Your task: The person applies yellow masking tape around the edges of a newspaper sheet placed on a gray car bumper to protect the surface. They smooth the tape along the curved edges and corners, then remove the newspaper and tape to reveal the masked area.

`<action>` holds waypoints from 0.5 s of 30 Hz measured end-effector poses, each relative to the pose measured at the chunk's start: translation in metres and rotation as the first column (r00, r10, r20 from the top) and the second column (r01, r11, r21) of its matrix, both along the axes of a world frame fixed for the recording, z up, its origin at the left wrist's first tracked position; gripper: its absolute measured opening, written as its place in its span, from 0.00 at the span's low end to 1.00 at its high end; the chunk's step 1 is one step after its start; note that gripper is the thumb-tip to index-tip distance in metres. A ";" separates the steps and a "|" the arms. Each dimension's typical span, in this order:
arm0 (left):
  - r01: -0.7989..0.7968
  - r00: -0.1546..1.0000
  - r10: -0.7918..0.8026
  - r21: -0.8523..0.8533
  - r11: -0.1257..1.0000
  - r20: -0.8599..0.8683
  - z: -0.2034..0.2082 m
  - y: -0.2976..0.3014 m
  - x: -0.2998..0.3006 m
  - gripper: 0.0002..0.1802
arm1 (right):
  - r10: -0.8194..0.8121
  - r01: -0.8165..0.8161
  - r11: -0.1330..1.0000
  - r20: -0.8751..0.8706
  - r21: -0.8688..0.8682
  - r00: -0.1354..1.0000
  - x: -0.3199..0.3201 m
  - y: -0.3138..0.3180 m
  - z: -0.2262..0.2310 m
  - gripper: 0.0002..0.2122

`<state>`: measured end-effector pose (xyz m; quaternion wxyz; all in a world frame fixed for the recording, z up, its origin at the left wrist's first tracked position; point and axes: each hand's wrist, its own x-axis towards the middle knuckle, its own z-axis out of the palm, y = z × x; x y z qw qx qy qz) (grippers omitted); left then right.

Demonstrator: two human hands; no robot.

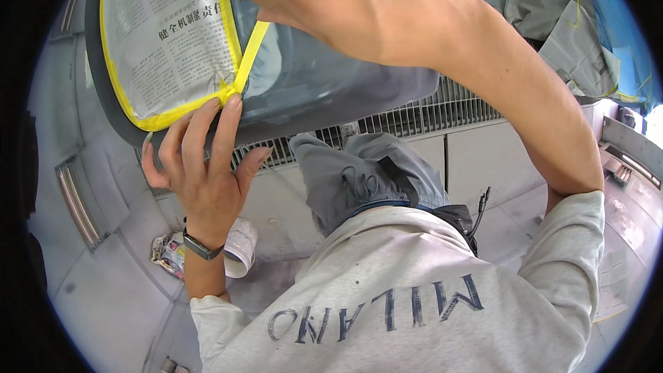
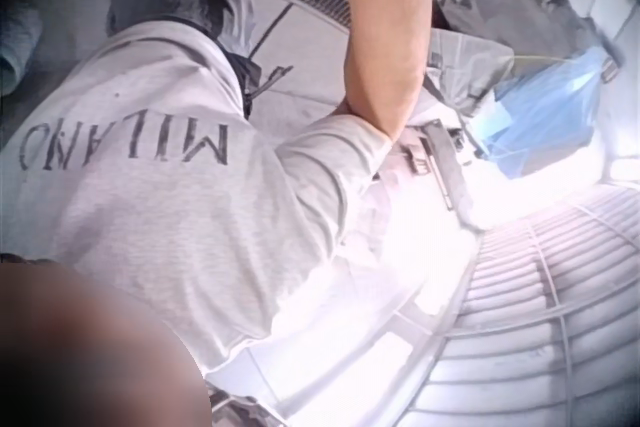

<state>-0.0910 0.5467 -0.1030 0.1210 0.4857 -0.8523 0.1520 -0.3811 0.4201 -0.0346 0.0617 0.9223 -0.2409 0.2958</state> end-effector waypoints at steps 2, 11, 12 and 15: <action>0.023 1.000 -0.023 -0.008 1.000 0.008 0.002 -0.003 0.001 0.31 | -0.026 0.029 0.998 -0.064 0.048 0.998 -0.003 0.002 0.005 0.08; 0.053 0.998 -0.053 0.030 0.998 0.023 0.010 -0.005 -0.003 0.37 | -0.021 0.028 0.993 -0.059 0.113 0.998 0.001 0.000 0.006 0.07; 0.044 0.999 -0.045 0.034 0.998 0.029 0.010 -0.004 -0.004 0.37 | -0.022 0.030 0.993 -0.070 0.113 0.997 0.000 0.000 0.007 0.07; 0.033 0.999 -0.033 0.029 0.999 0.025 0.011 -0.003 -0.007 0.36 | -0.024 0.034 0.992 -0.080 0.118 0.997 -0.001 0.000 0.008 0.07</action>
